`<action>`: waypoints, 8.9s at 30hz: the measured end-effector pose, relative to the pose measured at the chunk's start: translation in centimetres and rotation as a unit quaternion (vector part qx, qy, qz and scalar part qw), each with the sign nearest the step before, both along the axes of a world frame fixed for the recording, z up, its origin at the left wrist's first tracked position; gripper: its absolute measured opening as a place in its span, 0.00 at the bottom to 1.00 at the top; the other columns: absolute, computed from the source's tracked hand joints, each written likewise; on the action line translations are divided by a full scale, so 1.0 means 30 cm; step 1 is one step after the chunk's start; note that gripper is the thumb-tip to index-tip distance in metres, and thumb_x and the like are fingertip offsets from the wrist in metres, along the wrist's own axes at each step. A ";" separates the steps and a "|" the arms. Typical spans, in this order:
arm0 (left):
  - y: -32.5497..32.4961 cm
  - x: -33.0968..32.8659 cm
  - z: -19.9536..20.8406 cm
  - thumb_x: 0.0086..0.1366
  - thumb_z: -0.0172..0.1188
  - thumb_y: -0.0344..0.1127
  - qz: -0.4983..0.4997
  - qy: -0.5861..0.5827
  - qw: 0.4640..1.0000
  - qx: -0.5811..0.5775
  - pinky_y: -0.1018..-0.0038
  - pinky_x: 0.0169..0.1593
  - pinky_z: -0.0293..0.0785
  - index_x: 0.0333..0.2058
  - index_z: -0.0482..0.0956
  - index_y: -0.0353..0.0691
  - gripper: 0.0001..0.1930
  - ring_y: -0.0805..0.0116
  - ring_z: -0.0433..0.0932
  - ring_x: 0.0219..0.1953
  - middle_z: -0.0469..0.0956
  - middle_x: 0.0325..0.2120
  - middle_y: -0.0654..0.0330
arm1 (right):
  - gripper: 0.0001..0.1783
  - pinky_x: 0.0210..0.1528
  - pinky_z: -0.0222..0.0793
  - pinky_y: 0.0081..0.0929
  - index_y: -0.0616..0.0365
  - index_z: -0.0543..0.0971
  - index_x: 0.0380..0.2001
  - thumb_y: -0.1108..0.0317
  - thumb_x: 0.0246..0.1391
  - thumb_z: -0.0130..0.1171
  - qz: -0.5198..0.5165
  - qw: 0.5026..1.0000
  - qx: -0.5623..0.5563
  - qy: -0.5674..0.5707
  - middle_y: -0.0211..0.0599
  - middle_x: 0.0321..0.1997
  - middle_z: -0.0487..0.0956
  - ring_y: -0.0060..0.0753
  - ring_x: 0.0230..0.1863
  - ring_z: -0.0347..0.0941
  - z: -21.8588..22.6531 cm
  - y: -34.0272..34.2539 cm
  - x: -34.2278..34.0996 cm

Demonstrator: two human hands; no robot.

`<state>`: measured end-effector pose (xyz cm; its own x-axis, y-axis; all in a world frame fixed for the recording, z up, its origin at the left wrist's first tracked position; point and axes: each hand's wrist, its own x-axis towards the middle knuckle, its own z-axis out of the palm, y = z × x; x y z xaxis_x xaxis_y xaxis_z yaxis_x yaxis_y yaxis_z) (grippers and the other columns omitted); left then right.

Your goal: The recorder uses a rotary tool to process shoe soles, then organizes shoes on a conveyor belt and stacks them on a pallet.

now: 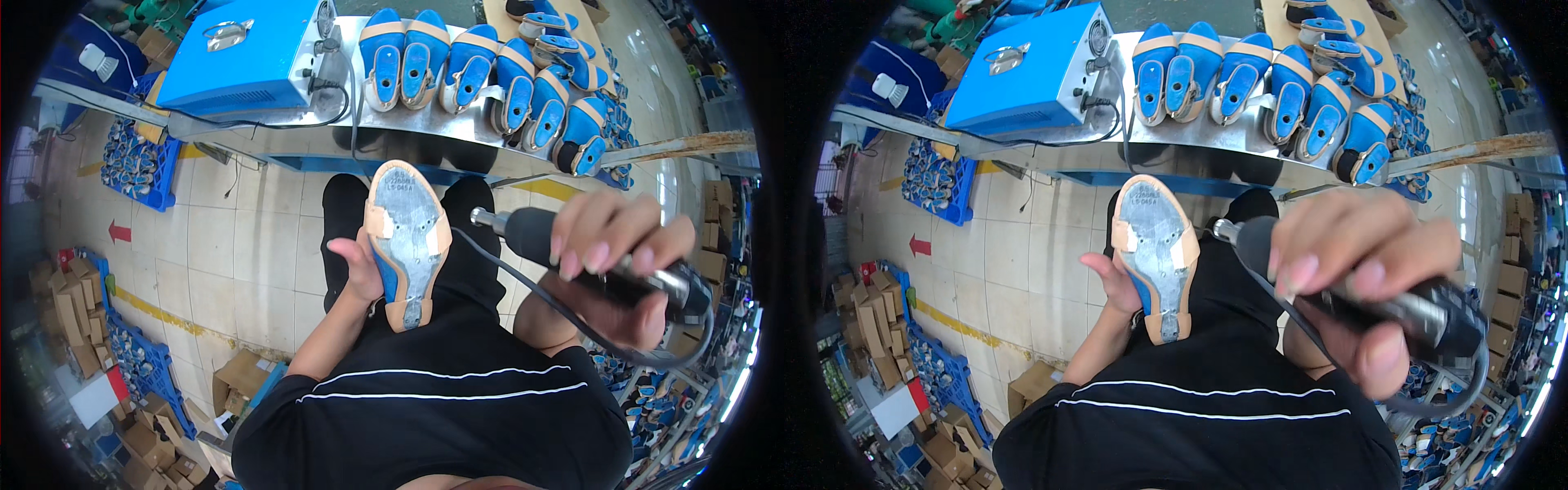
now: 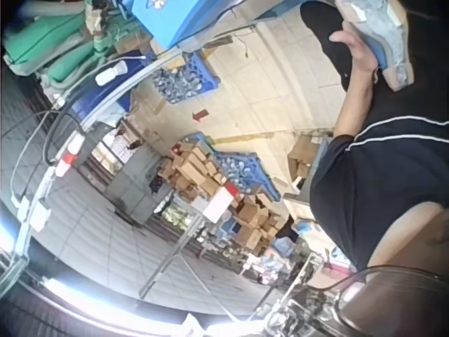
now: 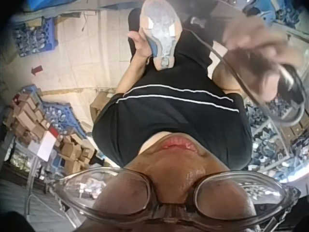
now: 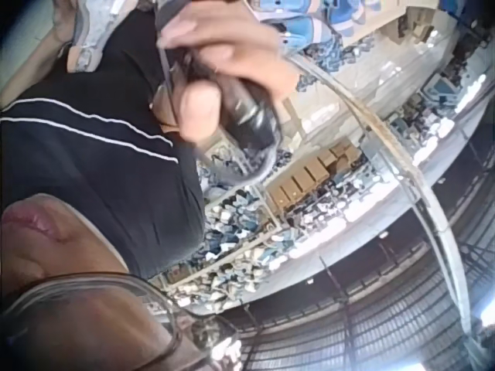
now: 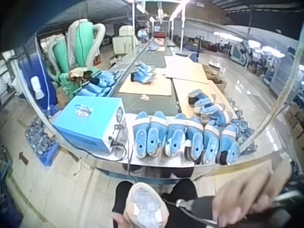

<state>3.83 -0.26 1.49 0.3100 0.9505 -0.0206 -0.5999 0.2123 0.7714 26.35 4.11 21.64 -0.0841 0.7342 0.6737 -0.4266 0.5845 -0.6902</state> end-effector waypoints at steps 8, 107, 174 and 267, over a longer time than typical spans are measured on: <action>0.009 0.004 -0.034 0.58 0.27 0.89 -0.003 -0.033 0.999 -0.030 0.61 0.66 0.73 0.75 0.53 0.38 0.63 0.62 0.73 0.64 0.70 0.67 0.54 | 0.18 0.32 0.73 0.36 0.55 0.69 0.40 0.57 0.60 0.64 0.042 0.997 -0.045 -0.045 0.45 0.35 0.77 0.36 0.28 0.75 -0.034 -0.034 -0.030; 0.106 0.029 0.093 0.77 0.26 0.70 0.138 0.123 0.978 -0.096 0.67 0.57 0.80 0.63 0.71 0.34 0.44 0.64 0.84 0.51 0.82 0.52 0.51 | 0.15 0.32 0.77 0.35 0.58 0.70 0.40 0.71 0.55 0.67 0.100 0.989 0.018 -0.111 0.46 0.36 0.79 0.37 0.30 0.78 -0.191 -0.073 -0.183; 0.118 -0.003 0.133 0.68 0.28 0.82 0.078 -0.111 0.968 -0.211 0.66 0.23 0.84 0.56 0.75 0.32 0.53 0.58 0.84 0.22 0.85 0.31 0.48 | 0.16 0.36 0.64 0.33 0.55 0.75 0.44 0.53 0.67 0.52 0.037 0.975 -0.111 0.190 0.40 0.38 0.76 0.31 0.31 0.69 -0.114 0.059 0.281; 2.340 1.104 0.079 0.52 0.76 0.40 -0.083 0.650 0.643 0.396 0.60 0.62 0.77 0.68 0.70 0.51 0.43 0.49 0.82 0.57 0.81 0.57 0.46 | 0.13 0.45 0.79 0.48 0.52 0.73 0.47 0.55 0.77 0.45 -0.161 0.911 -0.254 0.283 0.45 0.40 0.78 0.45 0.41 0.76 -0.637 -0.160 0.813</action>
